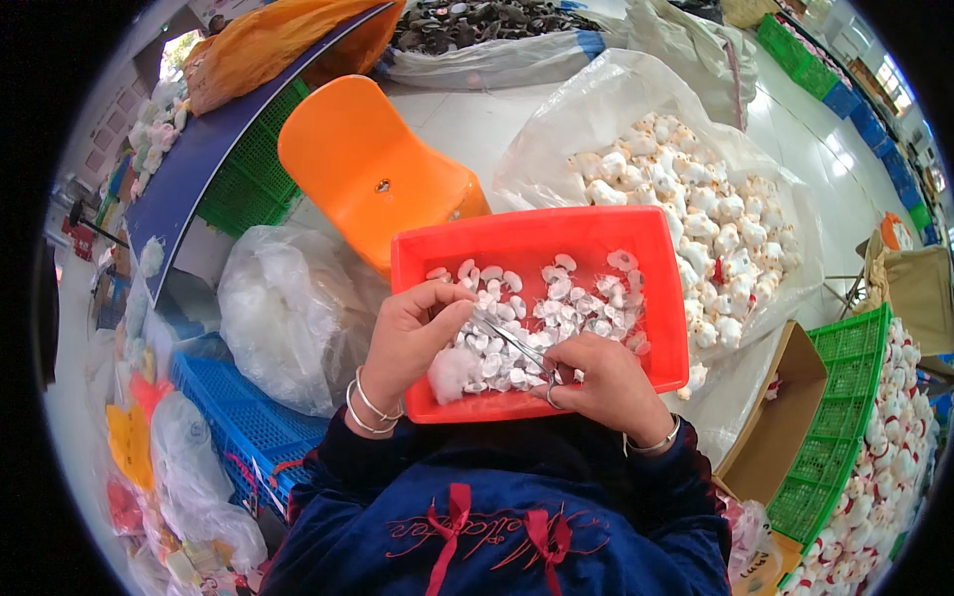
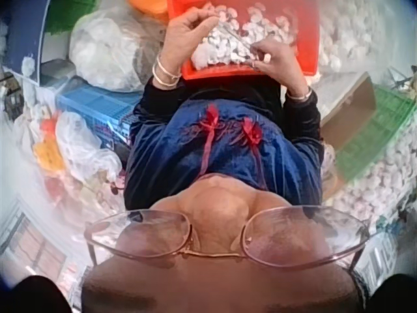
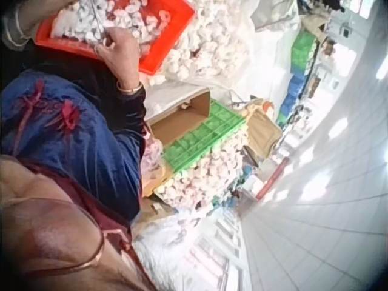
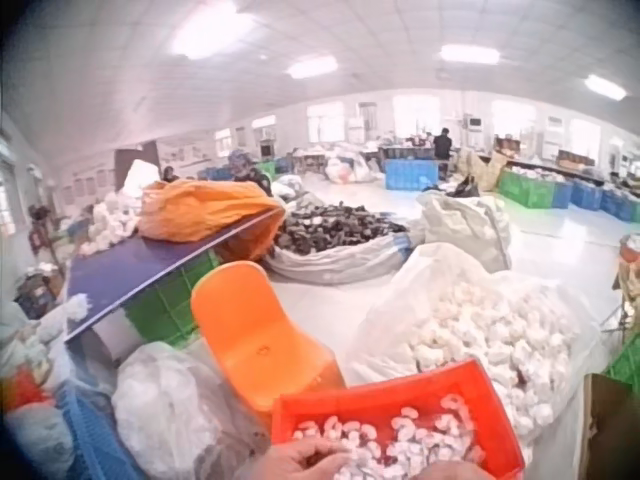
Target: The person sits on the floor and uses scissors to trim small white cotton pieces in a red tray. They repeatedly pick up individual pieces, trim them, and place them back into the tray.
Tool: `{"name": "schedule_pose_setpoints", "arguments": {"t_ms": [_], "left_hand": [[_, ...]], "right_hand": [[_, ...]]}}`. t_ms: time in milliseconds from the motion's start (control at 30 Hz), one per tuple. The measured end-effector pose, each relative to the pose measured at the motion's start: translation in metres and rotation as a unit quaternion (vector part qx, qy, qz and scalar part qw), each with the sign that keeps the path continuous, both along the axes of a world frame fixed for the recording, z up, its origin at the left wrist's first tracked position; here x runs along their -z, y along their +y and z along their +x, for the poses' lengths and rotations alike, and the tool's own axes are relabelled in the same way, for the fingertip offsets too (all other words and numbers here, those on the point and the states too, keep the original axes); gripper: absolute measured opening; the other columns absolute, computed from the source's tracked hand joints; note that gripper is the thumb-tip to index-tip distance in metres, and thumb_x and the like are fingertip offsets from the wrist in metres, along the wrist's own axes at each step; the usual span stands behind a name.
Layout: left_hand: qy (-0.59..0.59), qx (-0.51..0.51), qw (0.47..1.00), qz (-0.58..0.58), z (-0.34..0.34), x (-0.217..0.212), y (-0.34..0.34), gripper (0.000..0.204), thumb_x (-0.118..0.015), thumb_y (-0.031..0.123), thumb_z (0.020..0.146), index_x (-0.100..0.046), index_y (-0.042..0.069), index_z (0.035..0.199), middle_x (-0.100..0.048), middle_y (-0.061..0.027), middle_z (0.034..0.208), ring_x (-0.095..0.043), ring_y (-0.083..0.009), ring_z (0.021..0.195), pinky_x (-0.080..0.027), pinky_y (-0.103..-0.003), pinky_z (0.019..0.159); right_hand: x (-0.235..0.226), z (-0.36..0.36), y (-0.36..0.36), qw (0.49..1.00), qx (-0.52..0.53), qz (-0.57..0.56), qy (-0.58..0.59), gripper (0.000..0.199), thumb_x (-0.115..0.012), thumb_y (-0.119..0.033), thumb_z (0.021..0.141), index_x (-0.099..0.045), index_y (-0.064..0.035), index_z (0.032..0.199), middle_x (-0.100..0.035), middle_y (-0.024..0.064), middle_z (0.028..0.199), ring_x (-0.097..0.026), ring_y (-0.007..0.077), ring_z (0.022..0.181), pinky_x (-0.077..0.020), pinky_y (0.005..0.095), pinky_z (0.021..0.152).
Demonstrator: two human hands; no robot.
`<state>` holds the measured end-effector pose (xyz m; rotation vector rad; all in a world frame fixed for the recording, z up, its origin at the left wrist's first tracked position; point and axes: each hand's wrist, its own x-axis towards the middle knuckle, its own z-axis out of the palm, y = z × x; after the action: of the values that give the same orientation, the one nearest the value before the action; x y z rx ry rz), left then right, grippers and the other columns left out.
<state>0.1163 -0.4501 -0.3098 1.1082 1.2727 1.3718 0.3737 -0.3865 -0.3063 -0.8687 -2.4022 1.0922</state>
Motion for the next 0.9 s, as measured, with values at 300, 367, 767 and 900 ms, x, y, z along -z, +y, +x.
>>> {"name": "schedule_pose_setpoints", "arguments": {"t_ms": [300, 367, 767, 900], "left_hand": [[-0.065, 0.002, 0.997, -0.030, -0.001, 0.017, 0.002, 0.010, -0.070, 0.009, 0.097, -0.071, 0.000, 0.101, -0.069, -0.0001, 0.084, -0.064, -0.0063, 0.072, -0.052, -0.021, 0.067], [-0.094, -0.006, 0.995, -0.025, -0.001, 0.022, 0.001, 0.011, -0.071, 0.010, 0.098, -0.071, 0.000, 0.102, -0.069, -0.0008, 0.087, -0.066, -0.0074, 0.074, -0.054, -0.022, 0.069], [-0.002, -0.057, 0.998, 0.026, 0.006, 0.024, 0.001, 0.005, -0.070, 0.001, 0.095, -0.071, 0.000, 0.100, -0.073, -0.0047, 0.088, -0.068, -0.0114, 0.078, -0.053, -0.024, 0.073], [0.215, -0.127, 0.950, 0.187, 0.004, 0.023, 0.004, 0.008, -0.074, 0.001, 0.090, -0.073, 0.000, 0.098, -0.073, -0.0101, 0.088, -0.070, -0.0177, 0.081, -0.055, -0.029, 0.074]], "right_hand": [[0.012, -0.001, 0.003, 0.996, -0.007, -0.092, 0.001, 0.030, -0.088, -0.018, 0.075, -0.068, -0.0022, 0.092, -0.064, 0.0094, 0.074, -0.062, 0.0232, 0.069, -0.0487, 0.0353, 0.064], [0.013, -0.005, 0.005, 0.992, -0.017, -0.121, -0.002, 0.032, -0.089, -0.018, 0.075, -0.068, -0.0013, 0.093, -0.064, 0.0099, 0.074, -0.061, 0.0219, 0.068, -0.0485, 0.0343, 0.064], [0.019, -0.013, 0.019, 0.992, -0.046, -0.111, -0.028, 0.055, -0.095, -0.031, 0.065, -0.066, -0.0005, 0.099, -0.065, 0.0103, 0.089, -0.063, 0.0231, 0.082, -0.0500, 0.0341, 0.075], [0.022, -0.018, 0.020, 0.986, -0.051, -0.159, -0.006, 0.055, -0.095, -0.030, 0.066, -0.066, 0.0000, 0.101, -0.064, 0.0074, 0.088, -0.061, 0.0189, 0.081, -0.0492, 0.0327, 0.075]]}}
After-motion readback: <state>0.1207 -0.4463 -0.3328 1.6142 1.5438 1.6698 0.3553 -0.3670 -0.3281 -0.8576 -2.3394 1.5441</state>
